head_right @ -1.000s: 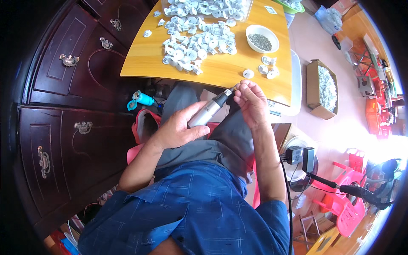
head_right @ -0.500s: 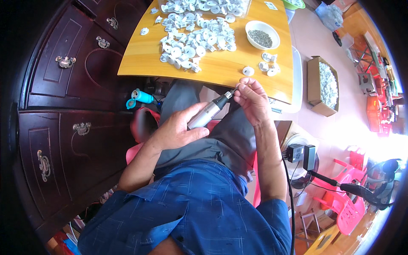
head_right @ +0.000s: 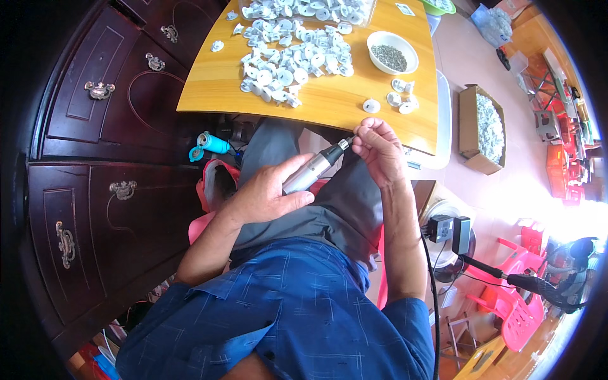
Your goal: Assemble small components by inserting metal pins into plastic caps using an electric tool.
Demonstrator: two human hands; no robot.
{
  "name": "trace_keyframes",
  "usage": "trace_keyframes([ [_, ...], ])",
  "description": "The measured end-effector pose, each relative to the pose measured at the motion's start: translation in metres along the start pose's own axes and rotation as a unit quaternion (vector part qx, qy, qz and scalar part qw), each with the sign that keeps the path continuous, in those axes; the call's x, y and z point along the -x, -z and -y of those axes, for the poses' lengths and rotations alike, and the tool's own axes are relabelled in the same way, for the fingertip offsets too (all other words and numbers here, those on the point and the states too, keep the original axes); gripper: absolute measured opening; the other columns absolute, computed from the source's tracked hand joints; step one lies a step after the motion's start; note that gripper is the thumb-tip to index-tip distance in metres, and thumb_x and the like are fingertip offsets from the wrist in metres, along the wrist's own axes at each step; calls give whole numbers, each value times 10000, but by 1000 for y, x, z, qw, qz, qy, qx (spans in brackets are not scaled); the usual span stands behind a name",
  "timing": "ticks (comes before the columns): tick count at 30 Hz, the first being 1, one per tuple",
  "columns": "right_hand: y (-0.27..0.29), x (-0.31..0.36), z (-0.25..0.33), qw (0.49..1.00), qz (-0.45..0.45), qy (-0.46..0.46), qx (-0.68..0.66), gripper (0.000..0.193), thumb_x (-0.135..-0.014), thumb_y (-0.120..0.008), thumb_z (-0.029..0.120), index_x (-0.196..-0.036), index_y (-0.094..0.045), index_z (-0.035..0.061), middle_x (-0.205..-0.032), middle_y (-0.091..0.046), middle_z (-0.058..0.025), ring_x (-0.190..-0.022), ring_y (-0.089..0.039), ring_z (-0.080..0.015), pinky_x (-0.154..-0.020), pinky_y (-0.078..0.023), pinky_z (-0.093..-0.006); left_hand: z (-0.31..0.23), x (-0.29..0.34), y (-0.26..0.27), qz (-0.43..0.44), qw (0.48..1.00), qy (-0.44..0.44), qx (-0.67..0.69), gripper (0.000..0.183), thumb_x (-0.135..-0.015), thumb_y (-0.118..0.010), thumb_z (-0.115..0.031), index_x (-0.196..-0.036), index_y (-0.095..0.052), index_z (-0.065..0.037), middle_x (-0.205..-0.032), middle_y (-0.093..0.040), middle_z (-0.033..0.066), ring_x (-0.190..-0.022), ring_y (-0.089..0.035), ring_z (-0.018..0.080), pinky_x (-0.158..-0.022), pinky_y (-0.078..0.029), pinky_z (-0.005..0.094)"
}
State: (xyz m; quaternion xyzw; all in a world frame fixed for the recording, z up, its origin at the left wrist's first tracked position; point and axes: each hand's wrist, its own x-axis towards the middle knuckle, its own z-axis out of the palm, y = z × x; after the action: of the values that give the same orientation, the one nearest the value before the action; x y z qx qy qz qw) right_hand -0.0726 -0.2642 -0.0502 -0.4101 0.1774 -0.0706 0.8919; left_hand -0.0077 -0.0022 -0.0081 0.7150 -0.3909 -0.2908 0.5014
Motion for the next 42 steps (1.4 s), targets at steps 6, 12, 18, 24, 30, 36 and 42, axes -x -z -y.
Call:
trace_keyframes([
  [6,-2,1,0,998,14,2,-56,99,-961,-621,44,-1055,-601,69,-944,-681,-56,-788,-693,-130,-709,-600,-245,-1,0,-1,-11,999,-12,27,640,-851,-755,-239,-1376,-486,9,-1041,-686,247,-939,-695,368,-828,-533,400],
  [12,-3,1,-1,999,29,12,-41,104,-961,-619,40,-1059,-597,70,-950,-678,-59,-787,-690,-131,-713,-600,-249,-2,-1,-1,-11,999,-14,31,632,-851,-754,-225,-1373,-487,10,-1043,-685,248,-941,-696,368,-824,-533,399],
  [18,-2,1,1,999,34,-2,-18,101,-964,-621,46,-1062,-612,72,-928,-685,-51,-767,-688,-122,-705,-596,-243,-7,0,-2,-19,998,-10,-56,615,-848,-734,-230,-1356,-480,5,-1029,-677,259,-893,-672,425,-781,-534,448],
  [24,-6,0,-1,1000,-11,-4,1,114,-963,-634,61,-1076,-618,73,-934,-695,-43,-758,-685,-110,-693,-590,-233,-7,1,-11,-62,990,-17,-129,653,-842,-732,-210,-1395,-464,12,-972,-677,246,-881,-676,417,-777,-534,431],
  [30,-15,1,3,999,-19,2,37,245,-961,-645,77,-1197,-585,56,-986,-697,-56,-775,-679,-102,-711,-586,-232,-8,1,-8,-62,995,-6,-81,660,-842,-738,-203,-1402,-460,10,-986,-684,246,-893,-693,393,-783,-536,415],
  [36,-33,0,12,990,-55,19,127,308,-958,-659,100,-1245,-567,39,-1056,-689,-61,-825,-666,-105,-722,-557,-242,-5,0,-6,-95,994,5,-48,672,-850,-735,-172,-1429,-443,4,-1078,-678,262,-967,-697,385,-823,-538,399],
  [42,-18,-23,18,813,-178,277,479,237,-903,-689,117,-1123,-639,42,-1044,-669,-85,-807,-647,-147,-682,-521,-285,0,-1,-4,-114,992,2,-46,676,-858,-730,-165,-1446,-435,-10,-1203,-651,265,-1067,-675,382,-871,-534,387],
])
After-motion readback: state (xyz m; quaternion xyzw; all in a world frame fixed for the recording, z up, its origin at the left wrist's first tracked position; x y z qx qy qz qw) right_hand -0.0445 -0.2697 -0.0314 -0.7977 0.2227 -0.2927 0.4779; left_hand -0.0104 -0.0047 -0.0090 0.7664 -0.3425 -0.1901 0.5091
